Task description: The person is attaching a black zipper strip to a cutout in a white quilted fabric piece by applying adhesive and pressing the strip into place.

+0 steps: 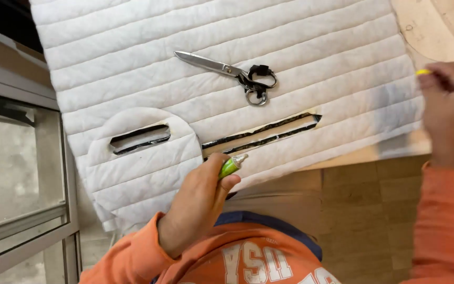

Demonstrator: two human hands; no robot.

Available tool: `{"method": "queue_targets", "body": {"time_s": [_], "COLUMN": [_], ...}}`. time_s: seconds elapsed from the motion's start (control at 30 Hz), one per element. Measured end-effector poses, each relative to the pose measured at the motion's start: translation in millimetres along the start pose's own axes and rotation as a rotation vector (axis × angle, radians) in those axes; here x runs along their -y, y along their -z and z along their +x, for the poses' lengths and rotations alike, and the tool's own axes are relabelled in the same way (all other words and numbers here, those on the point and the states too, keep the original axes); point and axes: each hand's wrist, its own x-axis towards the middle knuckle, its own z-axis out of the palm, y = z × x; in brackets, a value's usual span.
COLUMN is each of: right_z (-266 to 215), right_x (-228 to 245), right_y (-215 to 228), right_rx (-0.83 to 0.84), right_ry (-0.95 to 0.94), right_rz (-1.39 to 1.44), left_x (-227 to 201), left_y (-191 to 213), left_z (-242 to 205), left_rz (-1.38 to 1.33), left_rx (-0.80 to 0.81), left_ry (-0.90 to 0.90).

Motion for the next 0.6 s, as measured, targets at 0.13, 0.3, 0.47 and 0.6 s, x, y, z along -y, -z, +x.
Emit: {"method": "queue_targets", "body": {"time_s": [0.13, 0.3, 0.47, 0.6], "right_z": [14, 24, 22, 13], "right_x": [234, 263, 273, 268], "right_y": [27, 14, 9, -5], "right_rx": [0.086, 0.166, 0.279, 0.388], "right_ry": [0.336, 0.452, 0.482, 0.499], "right_rz": [0.599, 0.749, 0.79, 0.686], "left_x": [-9, -22, -18, -15], "left_y": [-4, 0, 1, -7], "left_z": [9, 2, -6, -6], "left_rz": [-0.065, -0.098, -0.112, -0.013], "left_rx": [0.063, 0.109, 0.148, 0.137], "left_ry": [-0.108, -0.106, -0.095, -0.097]}}
